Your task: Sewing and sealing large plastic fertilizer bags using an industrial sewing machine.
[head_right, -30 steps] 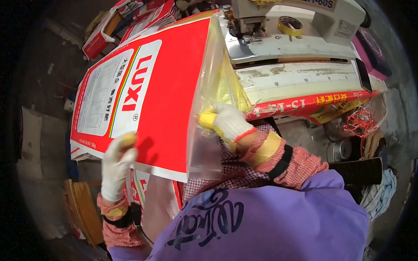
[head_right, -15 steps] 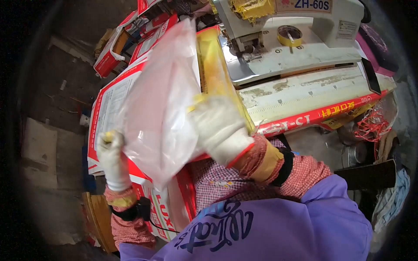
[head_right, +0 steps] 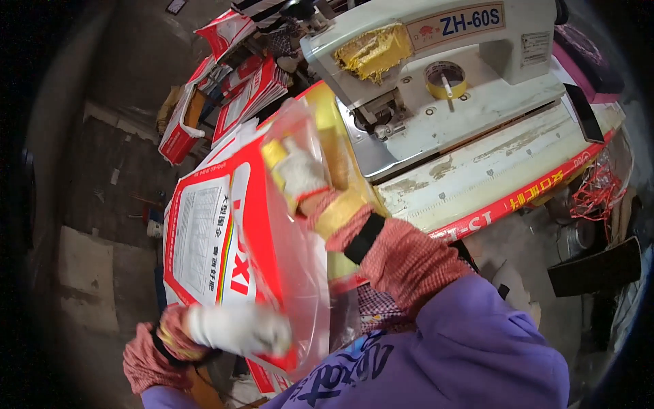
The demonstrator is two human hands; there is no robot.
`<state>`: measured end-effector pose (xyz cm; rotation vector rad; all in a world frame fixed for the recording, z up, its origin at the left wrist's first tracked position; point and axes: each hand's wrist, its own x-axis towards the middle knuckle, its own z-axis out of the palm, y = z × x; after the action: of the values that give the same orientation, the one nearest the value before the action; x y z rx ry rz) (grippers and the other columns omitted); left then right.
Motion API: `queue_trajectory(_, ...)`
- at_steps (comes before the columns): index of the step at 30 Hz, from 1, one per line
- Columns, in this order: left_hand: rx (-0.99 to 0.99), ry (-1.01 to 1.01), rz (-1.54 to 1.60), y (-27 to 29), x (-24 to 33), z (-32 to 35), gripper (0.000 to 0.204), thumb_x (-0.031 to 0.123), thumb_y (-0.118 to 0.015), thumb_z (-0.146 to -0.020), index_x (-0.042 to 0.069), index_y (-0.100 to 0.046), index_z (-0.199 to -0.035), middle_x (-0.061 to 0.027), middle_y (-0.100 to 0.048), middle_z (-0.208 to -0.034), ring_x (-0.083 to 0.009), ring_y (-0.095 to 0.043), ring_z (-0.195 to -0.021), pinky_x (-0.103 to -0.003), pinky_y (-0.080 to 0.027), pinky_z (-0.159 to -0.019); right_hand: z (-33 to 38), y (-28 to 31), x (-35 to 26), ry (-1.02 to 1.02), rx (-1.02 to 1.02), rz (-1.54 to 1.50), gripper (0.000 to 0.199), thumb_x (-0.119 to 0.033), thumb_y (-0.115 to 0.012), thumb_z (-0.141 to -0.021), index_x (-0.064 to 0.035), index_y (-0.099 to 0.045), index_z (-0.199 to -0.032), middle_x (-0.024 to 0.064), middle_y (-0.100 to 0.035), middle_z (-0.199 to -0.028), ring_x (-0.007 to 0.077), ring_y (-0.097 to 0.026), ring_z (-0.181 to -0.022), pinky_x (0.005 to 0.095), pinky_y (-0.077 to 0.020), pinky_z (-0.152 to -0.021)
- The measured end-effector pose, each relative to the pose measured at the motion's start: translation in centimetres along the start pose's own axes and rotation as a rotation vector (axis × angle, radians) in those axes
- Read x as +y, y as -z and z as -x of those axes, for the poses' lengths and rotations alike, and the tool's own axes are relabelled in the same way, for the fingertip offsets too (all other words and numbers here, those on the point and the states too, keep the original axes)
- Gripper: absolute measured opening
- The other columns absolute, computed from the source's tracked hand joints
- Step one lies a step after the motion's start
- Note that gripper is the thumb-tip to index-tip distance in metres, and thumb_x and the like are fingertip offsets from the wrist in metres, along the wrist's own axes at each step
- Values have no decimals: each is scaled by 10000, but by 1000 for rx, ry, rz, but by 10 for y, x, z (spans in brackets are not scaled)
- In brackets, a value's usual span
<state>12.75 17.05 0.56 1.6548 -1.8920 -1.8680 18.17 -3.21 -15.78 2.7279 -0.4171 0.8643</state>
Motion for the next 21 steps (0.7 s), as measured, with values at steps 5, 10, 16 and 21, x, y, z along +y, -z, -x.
queue_trajectory(5, 1247, 107, -1385, 153, 41, -66, 531, 133, -712, -551, 35, -507, -1031, -125, -549, -951, -310, -516, -918, -374, -435, -759, 10, 70, 5, -398, 311, -1524, 308, -248, -479, -840, -137, -524, -1123, 132, -568, -1029, 270, -535, -998, 308, -440, -807)
queue_trajectory(10, 520, 725, -1627, 184, 23, -109, 458, 179, -675, -621, 52, -520, -1033, -130, -557, -890, -274, -540, -880, -356, -446, -735, 24, 40, -34, -179, -50, -879, 332, -287, -460, -820, -137, -568, -1095, 135, -601, -990, 278, -566, -948, 332, -453, -798)
queue_trajectory(16, 900, 745, -1544, 193, -10, -107, 172, 182, -529, -768, 103, -557, -918, -73, -576, -807, -189, -602, -764, -335, -483, -549, 20, 62, 2, -317, -591, -1116, 322, -242, -461, -801, -120, -613, -1058, 122, -633, -953, 297, -606, -885, 365, -480, -771)
queue_trajectory(21, 1124, 734, -1538, 224, -61, -134, 154, 137, -516, -769, 97, -561, -910, -67, -577, -790, -225, -613, -724, -349, -509, -571, 22, 43, -30, 236, -539, -608, 186, -159, -535, -725, -101, -693, -804, 114, -654, -801, 270, -638, -736, 378, -509, -617)
